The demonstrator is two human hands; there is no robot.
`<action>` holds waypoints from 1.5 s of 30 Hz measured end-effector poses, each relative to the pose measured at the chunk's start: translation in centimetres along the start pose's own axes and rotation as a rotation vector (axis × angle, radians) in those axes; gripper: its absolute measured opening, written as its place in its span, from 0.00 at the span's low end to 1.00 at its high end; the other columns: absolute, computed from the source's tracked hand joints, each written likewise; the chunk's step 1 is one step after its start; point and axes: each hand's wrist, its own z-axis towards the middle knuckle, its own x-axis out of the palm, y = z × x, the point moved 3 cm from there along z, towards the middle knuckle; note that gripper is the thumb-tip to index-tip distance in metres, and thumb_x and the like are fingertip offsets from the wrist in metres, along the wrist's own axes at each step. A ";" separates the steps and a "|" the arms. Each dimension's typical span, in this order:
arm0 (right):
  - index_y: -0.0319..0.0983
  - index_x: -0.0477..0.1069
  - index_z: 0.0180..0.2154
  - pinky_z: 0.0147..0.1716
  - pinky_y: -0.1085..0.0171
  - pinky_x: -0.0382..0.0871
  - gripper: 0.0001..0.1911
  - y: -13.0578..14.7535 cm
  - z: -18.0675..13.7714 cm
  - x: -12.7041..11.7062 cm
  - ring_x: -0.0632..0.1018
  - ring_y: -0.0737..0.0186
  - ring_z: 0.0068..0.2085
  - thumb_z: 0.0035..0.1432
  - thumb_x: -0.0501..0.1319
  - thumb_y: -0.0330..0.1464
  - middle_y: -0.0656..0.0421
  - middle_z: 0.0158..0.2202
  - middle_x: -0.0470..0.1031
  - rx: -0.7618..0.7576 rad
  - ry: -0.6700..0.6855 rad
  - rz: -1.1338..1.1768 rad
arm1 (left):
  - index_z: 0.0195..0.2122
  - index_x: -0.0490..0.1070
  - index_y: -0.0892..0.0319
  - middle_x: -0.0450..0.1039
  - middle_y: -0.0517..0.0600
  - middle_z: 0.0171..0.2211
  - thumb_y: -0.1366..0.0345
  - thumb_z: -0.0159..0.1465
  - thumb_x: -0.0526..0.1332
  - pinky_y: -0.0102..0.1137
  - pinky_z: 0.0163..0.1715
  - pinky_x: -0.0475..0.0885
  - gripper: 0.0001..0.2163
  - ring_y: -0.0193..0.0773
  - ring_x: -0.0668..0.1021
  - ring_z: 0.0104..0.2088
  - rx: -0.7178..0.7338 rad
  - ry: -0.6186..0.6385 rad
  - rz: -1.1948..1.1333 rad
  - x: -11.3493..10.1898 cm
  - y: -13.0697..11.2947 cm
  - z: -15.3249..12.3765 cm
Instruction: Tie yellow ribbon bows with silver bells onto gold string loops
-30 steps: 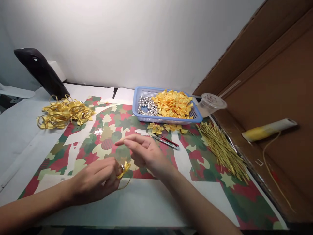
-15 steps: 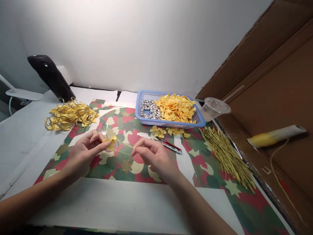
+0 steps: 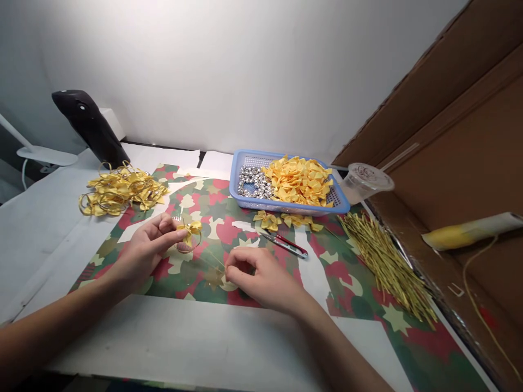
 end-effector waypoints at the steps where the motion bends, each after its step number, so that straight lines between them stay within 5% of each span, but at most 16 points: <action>1: 0.38 0.64 0.24 0.24 0.68 0.54 0.09 -0.1 0.0 0.1 0.62 0.69 0.25 0.55 0.51 0.30 0.63 0.24 0.64 0.009 0.012 -0.008 | 0.24 0.52 0.57 0.63 0.39 0.22 0.67 0.52 0.68 0.23 0.26 0.69 0.19 0.25 0.70 0.22 -0.007 0.011 -0.019 0.0 0.0 0.0; 15: 0.38 0.63 0.26 0.21 0.71 0.58 0.10 0.1 -0.3 0.9 0.65 0.71 0.22 0.59 0.52 0.33 0.63 0.21 0.64 0.087 0.153 0.026 | 0.26 0.58 0.58 0.66 0.40 0.22 0.70 0.48 0.71 0.18 0.27 0.72 0.18 0.25 0.74 0.24 -0.205 0.065 -0.243 0.5 0.9 0.2; 28: 0.38 0.67 0.30 0.17 0.72 0.57 0.17 -0.4 0.3 2.0 0.65 0.71 0.17 0.62 0.52 0.44 0.65 0.15 0.64 0.001 -0.005 0.117 | 0.25 0.58 0.59 0.69 0.41 0.21 0.68 0.47 0.73 0.19 0.28 0.71 0.20 0.26 0.75 0.24 -0.192 -0.011 -0.270 0.1 1.6 0.7; 36: 0.40 0.59 0.23 0.13 0.71 0.50 0.18 -0.5 0.6 2.5 0.57 0.74 0.12 0.59 0.53 0.45 0.69 0.11 0.56 0.028 -0.169 0.243 | 0.18 0.51 0.58 0.65 0.41 0.20 0.69 0.46 0.72 0.19 0.28 0.69 0.24 0.25 0.72 0.23 -0.218 -0.014 -0.300 0.0 1.4 0.7; 45: 0.39 0.55 0.21 0.19 0.70 0.48 0.16 -0.1 0.3 3.0 0.55 0.71 0.19 0.60 0.50 0.36 0.67 0.16 0.51 -0.138 -0.131 -0.109 | 0.17 0.49 0.58 0.65 0.41 0.19 0.68 0.47 0.72 0.21 0.26 0.69 0.25 0.26 0.72 0.23 -0.183 0.039 -0.275 0.5 1.3 0.6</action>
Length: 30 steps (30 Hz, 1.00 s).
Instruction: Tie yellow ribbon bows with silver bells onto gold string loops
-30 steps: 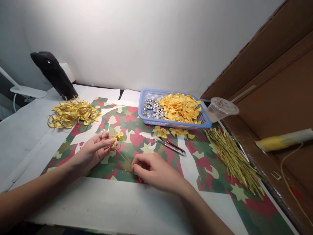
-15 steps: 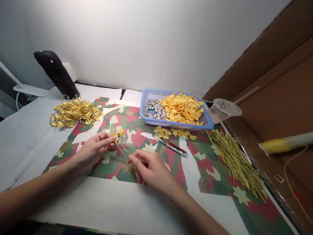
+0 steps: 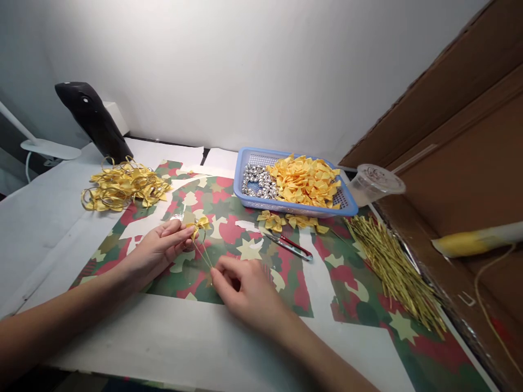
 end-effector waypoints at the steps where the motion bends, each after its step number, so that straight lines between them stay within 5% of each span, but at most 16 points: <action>1: 0.39 0.53 0.21 0.19 0.70 0.48 0.16 0.1 0.0 0.1 0.54 0.71 0.20 0.60 0.50 0.34 0.67 0.17 0.50 -0.045 0.019 -0.049 | 0.17 0.49 0.58 0.65 0.41 0.19 0.68 0.48 0.71 0.21 0.26 0.70 0.25 0.26 0.72 0.22 0.006 0.004 0.006 0.1 0.0 0.0; 5: 0.40 0.48 0.22 0.19 0.70 0.46 0.14 0.1 -0.3 0.8 0.53 0.72 0.19 0.59 0.49 0.29 0.67 0.17 0.48 -0.194 0.050 -0.226 | 0.17 0.50 0.58 0.65 0.40 0.19 0.69 0.48 0.71 0.20 0.26 0.70 0.24 0.27 0.73 0.23 0.018 0.022 0.023 0.4 0.0 -0.1; 10: 0.39 0.55 0.23 0.20 0.68 0.45 0.12 0.8 -0.8 1.1 0.55 0.70 0.19 0.59 0.49 0.26 0.65 0.18 0.56 -0.441 0.021 -0.445 | 0.18 0.50 0.59 0.67 0.41 0.23 0.70 0.51 0.69 0.22 0.28 0.70 0.22 0.26 0.73 0.24 0.048 0.042 0.085 -0.1 0.2 -0.2; 16: 0.39 0.65 0.22 0.22 0.66 0.53 0.19 2.1 -0.9 0.1 0.65 0.64 0.23 0.58 0.58 0.44 0.59 0.19 0.66 -0.553 -0.036 -0.472 | 0.18 0.51 0.59 0.67 0.43 0.24 0.67 0.54 0.67 0.21 0.22 0.64 0.21 0.27 0.71 0.23 0.115 0.041 0.278 -0.1 0.1 -0.5; 22: 0.40 0.66 0.26 0.24 0.66 0.62 0.15 1.1 -0.4 -2.1 0.69 0.65 0.25 0.63 0.53 0.39 0.60 0.24 0.68 -0.186 -0.485 0.050 | 0.17 0.52 0.58 0.68 0.46 0.24 0.67 0.53 0.67 0.23 0.21 0.63 0.20 0.28 0.68 0.22 0.162 0.119 0.438 0.9 -0.3 -1.2; 26: 0.40 0.70 0.33 0.24 0.68 0.64 0.11 0.3 0.4 -1.6 0.71 0.66 0.29 0.57 0.59 0.41 0.58 0.33 0.71 0.017 -0.331 0.315 | 0.18 0.52 0.58 0.66 0.45 0.24 0.65 0.55 0.65 0.26 0.24 0.66 0.19 0.30 0.70 0.23 0.131 0.224 0.475 1.4 0.0 -1.7; 30: 0.38 0.70 0.29 0.23 0.69 0.62 0.13 0.1 0.8 -1.0 0.67 0.68 0.26 0.54 0.61 0.42 0.60 0.28 0.68 0.059 -0.227 0.399 | 0.18 0.52 0.58 0.63 0.44 0.22 0.64 0.56 0.64 0.27 0.24 0.64 0.19 0.30 0.67 0.22 0.127 0.258 0.517 1.7 0.1 -2.0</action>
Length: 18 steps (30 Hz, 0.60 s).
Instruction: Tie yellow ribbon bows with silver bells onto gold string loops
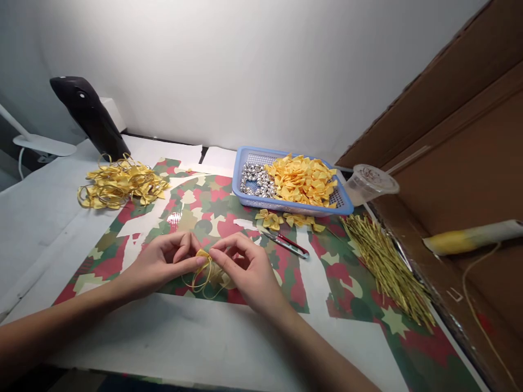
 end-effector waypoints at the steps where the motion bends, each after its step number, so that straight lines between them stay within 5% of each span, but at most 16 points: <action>1: 0.38 0.70 0.29 0.22 0.69 0.61 0.13 0.0 0.0 0.0 0.66 0.68 0.25 0.54 0.61 0.42 0.60 0.28 0.67 0.012 0.010 0.008 | 0.18 0.51 0.58 0.63 0.44 0.22 0.64 0.56 0.64 0.27 0.24 0.63 0.19 0.30 0.66 0.22 -0.001 0.003 0.000 0.0 0.0 0.0; 11: 0.39 0.68 0.28 0.27 0.69 0.66 0.11 0.7 0.1 -0.6 0.69 0.66 0.29 0.56 0.60 0.40 0.59 0.29 0.68 -0.103 -0.084 -0.033 | 0.19 0.52 0.58 0.64 0.44 0.23 0.63 0.55 0.64 0.28 0.25 0.65 0.19 0.32 0.71 0.24 -0.036 0.020 -0.047 -0.2 0.4 -0.1; 18: 0.38 0.70 0.29 0.23 0.70 0.63 0.14 0.1 0.1 0.0 0.67 0.69 0.25 0.52 0.62 0.43 0.61 0.26 0.68 0.045 0.005 0.077 | 0.18 0.52 0.58 0.64 0.44 0.23 0.63 0.54 0.65 0.27 0.24 0.64 0.19 0.31 0.69 0.23 -0.024 0.006 -0.055 -0.1 0.2 -0.1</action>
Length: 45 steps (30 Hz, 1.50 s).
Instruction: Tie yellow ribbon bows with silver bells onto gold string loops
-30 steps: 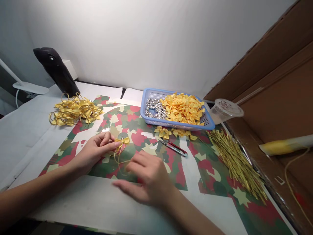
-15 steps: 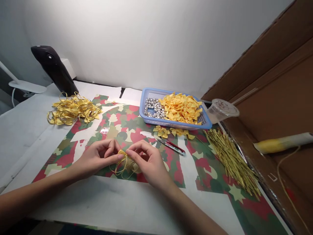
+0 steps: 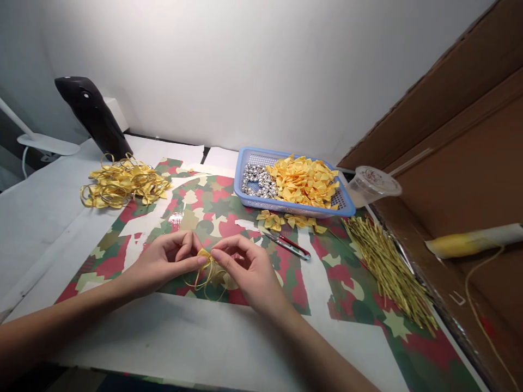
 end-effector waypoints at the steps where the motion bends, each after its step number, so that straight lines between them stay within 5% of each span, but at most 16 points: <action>1: 0.38 0.71 0.29 0.23 0.70 0.63 0.14 -0.1 0.0 0.1 0.68 0.69 0.25 0.51 0.63 0.43 0.61 0.26 0.68 0.023 0.016 0.013 | 0.18 0.52 0.58 0.65 0.44 0.23 0.63 0.54 0.65 0.27 0.24 0.64 0.19 0.31 0.69 0.23 0.000 0.001 -0.005 0.0 0.0 0.0; 27: 0.40 0.74 0.27 0.29 0.67 0.71 0.09 0.6 -0.3 -0.1 0.74 0.64 0.30 0.54 0.62 0.38 0.58 0.29 0.75 -0.134 -0.108 -0.084 | 0.21 0.53 0.57 0.65 0.41 0.21 0.68 0.52 0.67 0.25 0.23 0.64 0.18 0.28 0.69 0.21 -0.025 -0.037 -0.172 -0.1 0.1 0.5; 36: 0.39 0.75 0.30 0.28 0.66 0.72 0.10 0.9 0.1 -3.0 0.73 0.66 0.27 0.53 0.64 0.39 0.58 0.29 0.75 -0.200 -0.351 -0.025 | 0.21 0.52 0.58 0.63 0.40 0.20 0.68 0.52 0.67 0.24 0.23 0.61 0.19 0.26 0.66 0.22 -0.049 -0.052 -0.115 -0.5 0.3 0.5; 45: 0.37 0.76 0.24 0.23 0.74 0.70 0.13 2.8 0.6 -8.6 0.75 0.71 0.27 0.34 0.74 0.36 0.61 0.25 0.75 -0.466 -0.820 0.307 | 0.21 0.52 0.58 0.65 0.40 0.24 0.71 0.53 0.65 0.25 0.26 0.65 0.18 0.26 0.69 0.23 -0.078 0.014 -0.142 -0.2 0.3 0.3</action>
